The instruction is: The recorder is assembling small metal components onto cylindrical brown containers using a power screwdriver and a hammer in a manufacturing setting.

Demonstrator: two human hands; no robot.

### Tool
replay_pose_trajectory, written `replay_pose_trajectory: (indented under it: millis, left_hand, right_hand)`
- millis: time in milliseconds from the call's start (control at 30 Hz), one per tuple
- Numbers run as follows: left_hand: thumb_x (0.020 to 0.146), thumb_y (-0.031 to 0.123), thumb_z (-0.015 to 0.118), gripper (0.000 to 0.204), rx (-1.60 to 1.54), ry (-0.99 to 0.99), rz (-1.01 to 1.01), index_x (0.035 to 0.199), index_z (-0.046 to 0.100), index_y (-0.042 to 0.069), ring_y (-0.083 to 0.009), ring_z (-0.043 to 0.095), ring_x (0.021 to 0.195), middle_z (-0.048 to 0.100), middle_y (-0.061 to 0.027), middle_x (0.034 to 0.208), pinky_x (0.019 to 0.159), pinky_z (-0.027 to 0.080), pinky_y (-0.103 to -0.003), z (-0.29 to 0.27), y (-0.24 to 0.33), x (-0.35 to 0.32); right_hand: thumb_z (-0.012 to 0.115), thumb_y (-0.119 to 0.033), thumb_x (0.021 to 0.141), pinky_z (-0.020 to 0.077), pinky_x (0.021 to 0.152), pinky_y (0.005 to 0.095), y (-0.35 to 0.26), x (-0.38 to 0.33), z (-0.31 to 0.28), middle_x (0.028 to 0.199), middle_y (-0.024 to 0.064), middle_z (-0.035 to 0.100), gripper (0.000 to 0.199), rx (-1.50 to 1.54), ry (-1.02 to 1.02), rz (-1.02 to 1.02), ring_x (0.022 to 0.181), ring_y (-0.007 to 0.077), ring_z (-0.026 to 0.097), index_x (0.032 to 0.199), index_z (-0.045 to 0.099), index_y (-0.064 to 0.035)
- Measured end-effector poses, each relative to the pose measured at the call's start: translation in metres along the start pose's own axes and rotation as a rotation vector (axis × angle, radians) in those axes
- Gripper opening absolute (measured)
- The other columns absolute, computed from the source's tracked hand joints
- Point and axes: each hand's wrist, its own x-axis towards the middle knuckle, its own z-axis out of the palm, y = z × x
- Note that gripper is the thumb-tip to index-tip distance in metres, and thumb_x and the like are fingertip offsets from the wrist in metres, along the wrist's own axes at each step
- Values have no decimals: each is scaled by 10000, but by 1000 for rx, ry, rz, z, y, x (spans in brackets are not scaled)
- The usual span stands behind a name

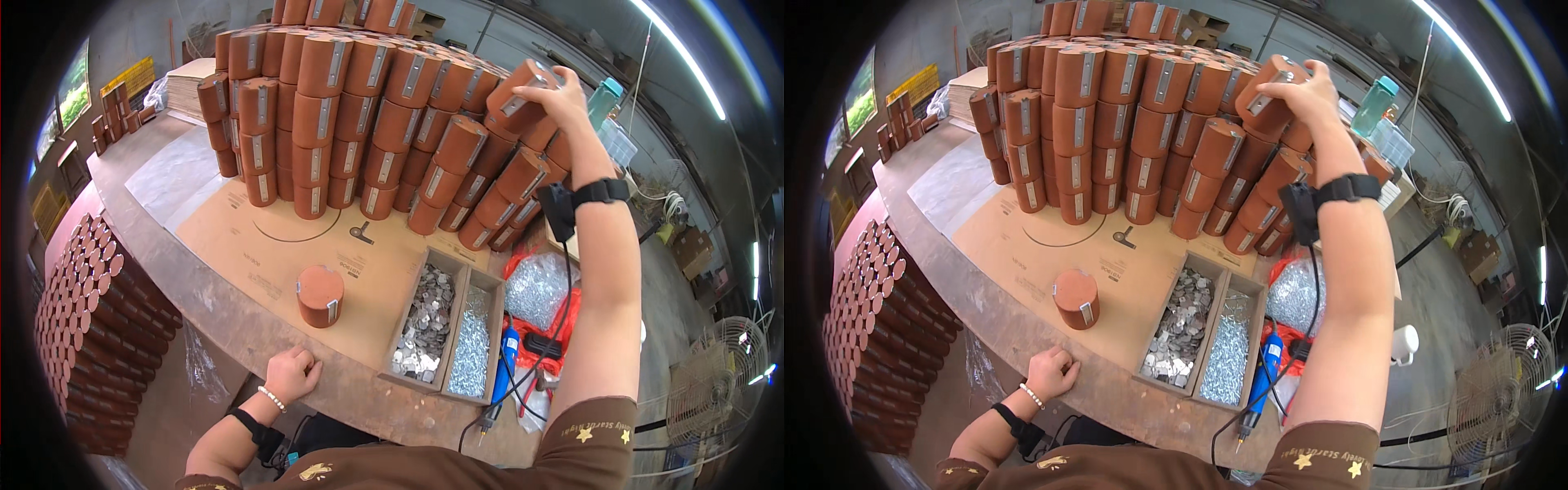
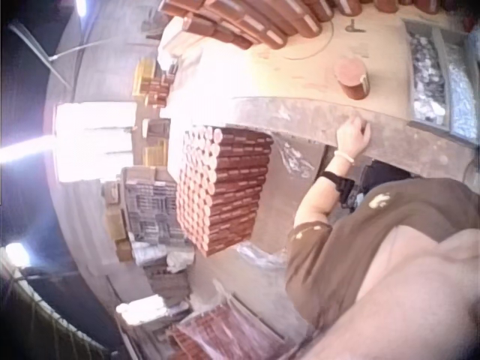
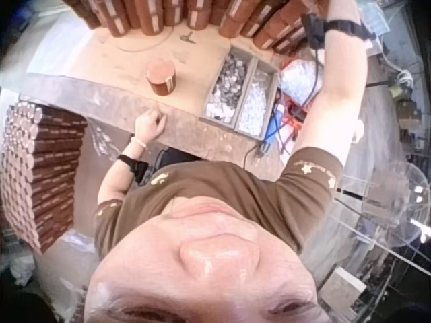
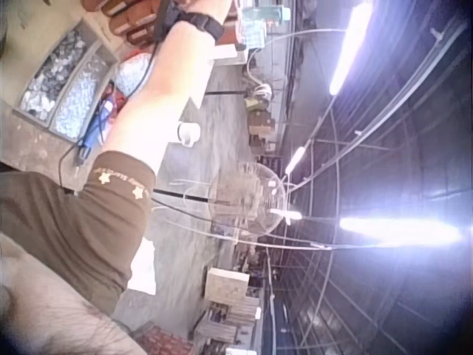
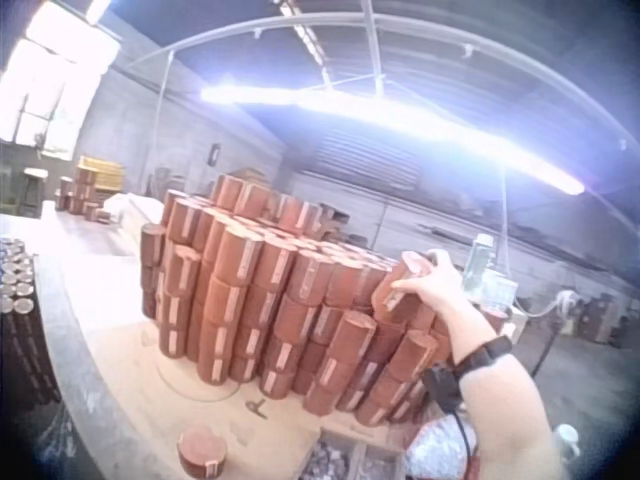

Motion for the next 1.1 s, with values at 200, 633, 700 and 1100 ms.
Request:
replay_pose_trajectory:
  millis: [200, 633, 700, 1100]
  left_hand:
    - [635, 149, 631, 200, 12, -6, -41, 550, 462, 86, -256, 510, 480, 493, -67, 565, 437, 415, -330, 0, 0, 1]
    - [632, 159, 635, 219, 4, 16, -37, 539, 445, 102, -248, 498, 469, 476, -51, 553, 427, 407, -335, 2, -2, 0]
    - [632, 158, 635, 221, 16, 21, -40, 538, 444, 101, -249, 497, 467, 475, -51, 551, 427, 407, -334, 3, -2, 0]
    - [630, 135, 630, 192, 1, 16, -7, 545, 462, 94, -248, 518, 491, 495, -57, 567, 445, 420, -327, 0, 3, 3]
  right_hand:
    - [754, -375, 499, 383, 888, 353, -12, 19, 58, 1122, 181, 504, 853, -32, -82, -8, 1039, 290, 493, 1198, 392, -49]
    - [667, -529, 538, 135, 987, 460, 5, 25, 94, 1204, 116, 468, 751, -301, -143, -116, 1213, 331, 214, 1182, 489, -184]
    - [631, -533, 604, 114, 997, 486, 8, 21, 100, 1270, 88, 402, 676, -394, -77, -222, 1231, 325, 190, 1173, 493, -196]
    - [606, -509, 672, 154, 995, 495, 24, 1, 105, 1267, 147, 344, 651, -420, 280, -266, 1214, 342, 219, 1198, 439, -164]
